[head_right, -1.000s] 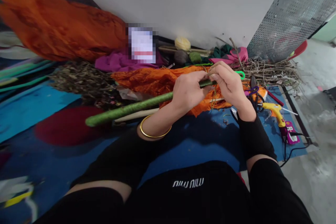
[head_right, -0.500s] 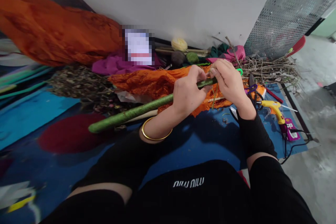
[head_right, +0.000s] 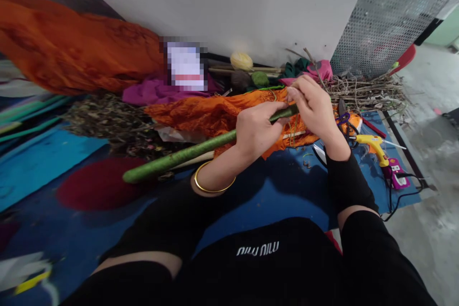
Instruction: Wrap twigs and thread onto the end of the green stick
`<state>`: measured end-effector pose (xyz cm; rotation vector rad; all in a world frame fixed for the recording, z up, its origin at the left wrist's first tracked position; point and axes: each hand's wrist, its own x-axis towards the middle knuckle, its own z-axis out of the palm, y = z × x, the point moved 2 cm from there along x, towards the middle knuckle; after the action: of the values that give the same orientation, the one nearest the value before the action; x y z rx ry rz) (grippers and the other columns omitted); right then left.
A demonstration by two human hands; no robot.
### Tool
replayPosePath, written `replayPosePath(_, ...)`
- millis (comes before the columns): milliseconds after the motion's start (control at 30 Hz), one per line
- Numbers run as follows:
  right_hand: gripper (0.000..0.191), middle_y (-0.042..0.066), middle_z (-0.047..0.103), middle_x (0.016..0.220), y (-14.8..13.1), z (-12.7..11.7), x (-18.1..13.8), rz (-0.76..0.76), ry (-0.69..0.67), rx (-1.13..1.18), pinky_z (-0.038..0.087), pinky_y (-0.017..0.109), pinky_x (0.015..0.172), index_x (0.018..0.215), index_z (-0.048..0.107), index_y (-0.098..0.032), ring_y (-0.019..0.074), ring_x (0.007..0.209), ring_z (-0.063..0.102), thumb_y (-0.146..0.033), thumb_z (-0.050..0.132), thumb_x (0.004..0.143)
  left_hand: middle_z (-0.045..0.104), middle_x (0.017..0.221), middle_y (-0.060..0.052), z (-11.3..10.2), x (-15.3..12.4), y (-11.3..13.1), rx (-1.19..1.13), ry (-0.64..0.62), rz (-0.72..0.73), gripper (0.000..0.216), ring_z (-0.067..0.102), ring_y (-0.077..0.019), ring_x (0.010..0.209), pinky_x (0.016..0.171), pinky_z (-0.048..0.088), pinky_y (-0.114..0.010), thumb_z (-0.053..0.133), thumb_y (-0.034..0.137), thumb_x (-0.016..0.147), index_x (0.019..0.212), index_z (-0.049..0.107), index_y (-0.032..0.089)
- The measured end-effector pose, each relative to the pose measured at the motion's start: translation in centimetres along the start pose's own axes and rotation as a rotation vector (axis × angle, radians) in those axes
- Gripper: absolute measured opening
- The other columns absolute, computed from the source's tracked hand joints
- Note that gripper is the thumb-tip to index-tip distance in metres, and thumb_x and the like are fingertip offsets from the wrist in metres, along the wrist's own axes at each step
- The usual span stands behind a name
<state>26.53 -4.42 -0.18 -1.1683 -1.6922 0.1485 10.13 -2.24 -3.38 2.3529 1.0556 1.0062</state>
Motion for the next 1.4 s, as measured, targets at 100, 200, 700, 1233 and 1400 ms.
replayPosePath(100,0.040,0.002,0.069,0.083,0.3,-1.2,0.2,0.052,0.073,0.129,0.057,0.037,0.085,0.075,0.064,-0.025,0.0184,0.084,0.067,-0.056,0.065,0.101,0.084,0.122,-0.006,-0.5,0.1,0.0,-0.044,0.029,0.002,0.032,0.079,-0.0269,0.113,0.101,0.061,-0.038,0.072,0.012,0.089,0.119,0.082,0.022)
replayPosePath(200,0.037,0.002,0.070,0.077,0.9,-2.3,0.4,0.096,0.111,0.253,0.056,0.035,0.075,0.073,0.067,-0.025,0.0176,0.077,0.068,-0.053,0.072,0.097,0.084,0.122,-0.007,-0.7,0.1,0.1,-0.063,0.031,0.011,0.032,0.079,-0.0266,0.114,0.101,0.062,-0.038,0.073,0.011,0.089,0.118,0.082,0.021)
replayPosePath(700,0.038,-0.004,0.068,0.066,8.2,-2.1,0.2,0.777,-0.032,0.802,0.061,0.030,0.056,0.070,0.061,-0.024,0.0133,0.057,0.064,-0.050,0.081,0.088,0.085,0.116,-0.003,-2.9,0.2,0.5,-0.166,0.017,0.007,0.030,0.081,-0.0237,0.108,0.100,0.061,-0.035,0.077,0.013,0.087,0.114,0.082,0.023)
replayPosePath(1233,0.034,-0.005,0.069,0.075,6.0,-7.8,-0.2,0.595,0.073,0.814,0.067,0.044,0.086,0.072,0.058,-0.026,0.0164,0.074,0.071,-0.049,0.076,0.090,0.083,0.126,-0.007,-2.8,0.8,-0.2,-0.035,0.095,0.025,0.033,0.078,-0.0268,0.117,0.104,0.061,-0.039,0.071,0.012,0.090,0.120,0.080,0.022)
replayPosePath(1400,0.027,-0.007,0.067,0.069,7.0,-8.1,0.0,0.577,0.051,0.926,0.065,0.037,0.089,0.076,0.063,-0.027,0.0132,0.079,0.074,-0.043,0.073,0.096,0.083,0.123,-0.006,-2.6,0.8,-0.2,-0.011,0.106,0.043,0.032,0.079,-0.0260,0.113,0.101,0.061,-0.038,0.070,0.012,0.091,0.120,0.080,0.023)
